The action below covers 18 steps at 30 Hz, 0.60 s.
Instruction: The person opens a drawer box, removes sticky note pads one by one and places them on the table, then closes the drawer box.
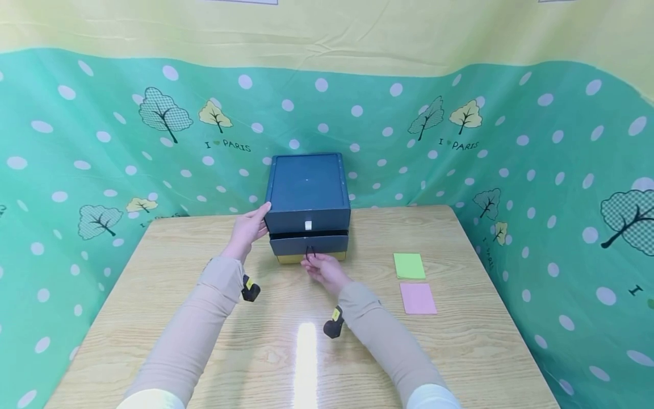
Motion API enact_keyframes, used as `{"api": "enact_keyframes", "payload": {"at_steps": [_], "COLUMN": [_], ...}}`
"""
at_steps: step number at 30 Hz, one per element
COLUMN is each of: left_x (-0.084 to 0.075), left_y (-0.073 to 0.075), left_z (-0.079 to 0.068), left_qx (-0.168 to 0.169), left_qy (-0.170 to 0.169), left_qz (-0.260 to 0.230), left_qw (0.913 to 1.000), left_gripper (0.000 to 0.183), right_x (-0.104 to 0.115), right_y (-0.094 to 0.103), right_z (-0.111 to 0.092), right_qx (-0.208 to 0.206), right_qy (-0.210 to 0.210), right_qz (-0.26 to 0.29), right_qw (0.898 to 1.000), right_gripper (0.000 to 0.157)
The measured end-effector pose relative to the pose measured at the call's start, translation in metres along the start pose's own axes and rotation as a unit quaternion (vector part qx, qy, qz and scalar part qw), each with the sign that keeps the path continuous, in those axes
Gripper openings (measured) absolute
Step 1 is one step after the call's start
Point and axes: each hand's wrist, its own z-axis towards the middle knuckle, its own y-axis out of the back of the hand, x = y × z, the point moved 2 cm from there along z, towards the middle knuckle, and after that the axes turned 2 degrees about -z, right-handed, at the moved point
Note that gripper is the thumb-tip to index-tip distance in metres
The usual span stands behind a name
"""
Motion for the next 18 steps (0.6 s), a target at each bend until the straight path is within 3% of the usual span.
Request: {"api": "enact_keyframes", "payload": {"at_steps": [18], "left_x": [0.0003], "left_y": [-0.0005], "left_z": [-0.0015], "left_qx": [0.000], "left_qy": [0.001], "left_qz": [-0.002], "left_qw": [1.0000], "left_gripper": [0.063], "right_x": [0.0045], "right_y": [-0.0046], "right_z": [0.0015], "right_qx": [-0.011], "right_qy": [0.011], "right_qz": [0.011], "right_qw": [1.000], "right_gripper": [0.030]}}
